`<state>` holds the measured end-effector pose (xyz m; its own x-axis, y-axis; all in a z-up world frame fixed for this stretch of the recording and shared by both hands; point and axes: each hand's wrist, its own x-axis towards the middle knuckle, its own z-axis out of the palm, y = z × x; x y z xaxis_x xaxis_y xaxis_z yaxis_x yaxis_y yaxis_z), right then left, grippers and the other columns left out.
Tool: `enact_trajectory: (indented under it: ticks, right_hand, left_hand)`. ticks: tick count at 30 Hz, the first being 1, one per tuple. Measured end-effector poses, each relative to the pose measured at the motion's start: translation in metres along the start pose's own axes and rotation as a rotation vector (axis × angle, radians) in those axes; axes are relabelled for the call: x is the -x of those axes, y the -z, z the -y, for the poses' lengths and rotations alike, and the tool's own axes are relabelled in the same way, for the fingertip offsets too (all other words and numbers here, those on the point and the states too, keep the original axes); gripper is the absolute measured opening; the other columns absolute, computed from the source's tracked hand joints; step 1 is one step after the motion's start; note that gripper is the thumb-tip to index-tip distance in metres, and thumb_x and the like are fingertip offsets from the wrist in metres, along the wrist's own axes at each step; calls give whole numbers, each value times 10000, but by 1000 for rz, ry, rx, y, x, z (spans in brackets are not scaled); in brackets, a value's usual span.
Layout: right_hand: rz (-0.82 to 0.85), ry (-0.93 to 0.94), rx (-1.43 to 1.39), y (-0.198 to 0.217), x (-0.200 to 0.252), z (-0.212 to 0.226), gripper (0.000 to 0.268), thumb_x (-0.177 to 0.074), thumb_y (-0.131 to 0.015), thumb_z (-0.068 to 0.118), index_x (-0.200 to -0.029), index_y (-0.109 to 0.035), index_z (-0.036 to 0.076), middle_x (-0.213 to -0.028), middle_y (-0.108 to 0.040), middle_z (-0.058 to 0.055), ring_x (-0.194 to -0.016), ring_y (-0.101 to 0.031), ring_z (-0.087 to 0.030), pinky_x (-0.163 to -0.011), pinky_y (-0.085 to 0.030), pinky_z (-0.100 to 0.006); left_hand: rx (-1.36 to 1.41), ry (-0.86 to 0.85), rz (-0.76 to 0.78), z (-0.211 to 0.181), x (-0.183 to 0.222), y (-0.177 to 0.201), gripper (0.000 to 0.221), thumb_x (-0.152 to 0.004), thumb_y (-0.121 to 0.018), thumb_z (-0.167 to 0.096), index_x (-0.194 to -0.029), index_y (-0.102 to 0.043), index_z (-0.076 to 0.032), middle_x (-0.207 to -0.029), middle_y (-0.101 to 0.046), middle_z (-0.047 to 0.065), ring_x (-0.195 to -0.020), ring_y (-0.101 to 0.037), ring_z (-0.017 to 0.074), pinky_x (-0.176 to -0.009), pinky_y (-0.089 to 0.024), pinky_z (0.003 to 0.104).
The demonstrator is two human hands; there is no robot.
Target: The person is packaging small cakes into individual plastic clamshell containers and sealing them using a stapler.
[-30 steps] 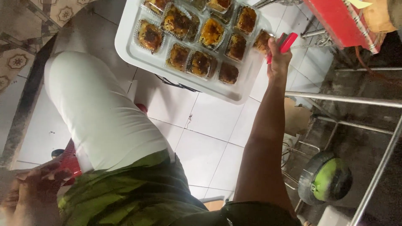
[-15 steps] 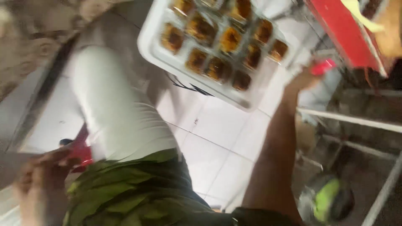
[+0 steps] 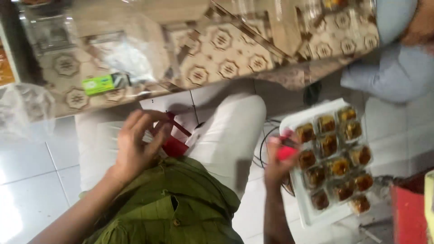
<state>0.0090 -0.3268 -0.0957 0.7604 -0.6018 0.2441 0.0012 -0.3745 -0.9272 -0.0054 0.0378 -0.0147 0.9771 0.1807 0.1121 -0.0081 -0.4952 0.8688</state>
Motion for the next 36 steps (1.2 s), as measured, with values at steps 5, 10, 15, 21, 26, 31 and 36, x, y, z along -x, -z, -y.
enact_trajectory:
  ticks: [5, 10, 15, 21, 26, 31, 36]
  right_hand:
    - [636, 183, -95, -124, 27, 94, 399, -842, -818, 57, -1210, -666, 49, -1100, -736, -142, -1000, -721, -260, -922, -571, -391]
    - [803, 395, -11, -193, 39, 152, 385, -857, -837, 175, -1201, -673, 126, -990, -757, -114, -902, -750, -328, -813, -599, -406]
    - [898, 456, -28, -223, 47, 180, 373, -852, -833, 146, -1180, -660, 105, -973, -743, -147, -896, -744, -363, -798, -597, -426]
    - [927, 432, 9, -228, 37, 191, 342, -861, -826, 157, -1159, -667, 107, -929, -738, -123, -865, -745, -335, -785, -599, -406]
    - [879, 458, 13, -233, 12, 183, 288, -945, -750, 110, -1195, -616, 58, -939, -706, -195, -807, -714, -371, -768, -602, -481]
    - [833, 431, 62, -241, 0, 185, 240, -968, -710, 203, -1148, -584, 109, -818, -628, -78, -688, -577, -234, -661, -494, -363]
    - [853, 443, 106, -252, 8, 197, 257, -971, -694, 316, -1135, -578, 156, -770, -652, 8, -587, -541, -131, -571, -443, -294]
  left_hand:
    - [-401, -302, -222, 43, -11, 58, 205, -943, -835, -168, -1121, -772, -91, -1149, -689, 115, -1036, -634, 369, -936, -509, 461]
    - [-665, -330, -271, 45, -26, 89, 482, -880, -887, -225, -1312, -722, -88, -1321, -645, 173, -1245, -577, 420, -1055, -416, 523]
    - [-803, -348, -225, 55, -48, 85, 644, -787, -912, -299, -1380, -712, -144, -1296, -689, 185, -1271, -612, 407, -1154, -341, 579]
    - [-830, -292, -177, 68, -54, 89, 446, -918, -803, -213, -1350, -693, -221, -1065, -690, 80, -1085, -659, 307, -1141, -324, 603]
    - [-943, -204, -221, 81, -53, 97, 503, -918, -811, -80, -1396, -668, -151, -1091, -648, 159, -1073, -655, 353, -1080, -412, 533]
    - [-910, -146, -220, 65, -68, 109, 520, -952, -754, -59, -1443, -594, -129, -1142, -622, 170, -991, -594, 318, -872, -443, 438]
    - [-1159, 228, 29, 51, -96, 125, 659, -880, -638, 16, -1490, -538, -211, -1176, -576, 170, -939, -540, 256, -752, -525, 336]
